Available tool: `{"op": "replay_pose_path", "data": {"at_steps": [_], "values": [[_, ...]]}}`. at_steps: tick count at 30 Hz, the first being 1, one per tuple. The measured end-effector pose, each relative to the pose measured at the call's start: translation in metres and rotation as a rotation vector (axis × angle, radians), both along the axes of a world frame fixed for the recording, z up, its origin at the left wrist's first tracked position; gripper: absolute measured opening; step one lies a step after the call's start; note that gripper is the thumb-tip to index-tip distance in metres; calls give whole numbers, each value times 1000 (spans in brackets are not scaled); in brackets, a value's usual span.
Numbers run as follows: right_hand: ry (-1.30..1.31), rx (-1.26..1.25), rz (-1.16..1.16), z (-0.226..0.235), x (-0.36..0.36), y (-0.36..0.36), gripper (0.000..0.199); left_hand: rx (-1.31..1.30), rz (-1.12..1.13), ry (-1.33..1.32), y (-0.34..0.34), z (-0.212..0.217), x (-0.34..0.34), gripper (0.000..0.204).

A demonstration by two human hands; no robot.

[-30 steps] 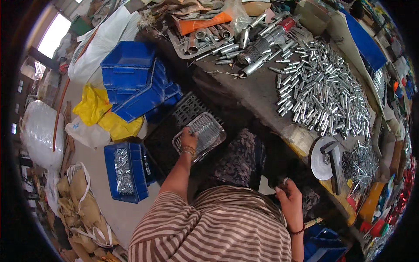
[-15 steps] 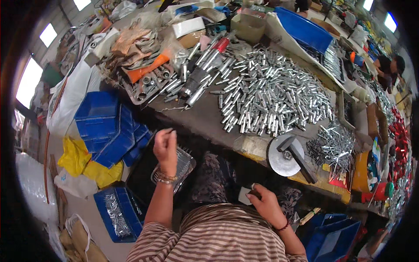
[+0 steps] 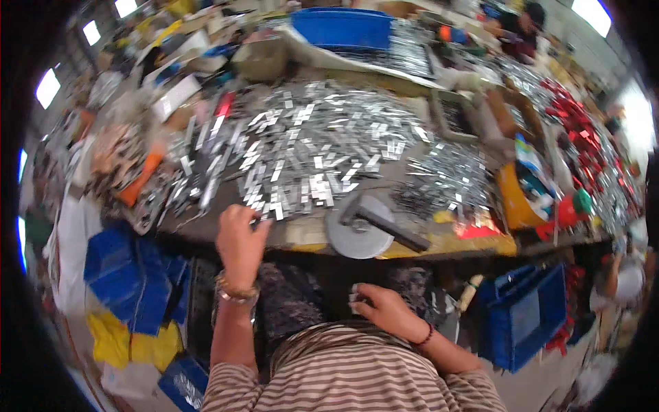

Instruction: The person assembles metal expansion anchors by inserting metal pins into metal sleeves, tapping them with a hammer on a metal plate, and placing the finished anchors into a tray.

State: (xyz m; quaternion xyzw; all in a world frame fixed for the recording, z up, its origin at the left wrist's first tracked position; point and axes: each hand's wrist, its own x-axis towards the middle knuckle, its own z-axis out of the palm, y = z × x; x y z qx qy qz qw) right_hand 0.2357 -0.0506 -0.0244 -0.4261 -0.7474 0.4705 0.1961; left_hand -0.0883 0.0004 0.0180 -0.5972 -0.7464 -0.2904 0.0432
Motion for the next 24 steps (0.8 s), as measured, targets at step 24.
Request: {"op": "replay_pose_path", "data": {"at_steps": [24], "values": [[-709, 1043, -568, 39, 112, 155, 6, -63, -451, -504, -6, 10, 75, 15]]}}
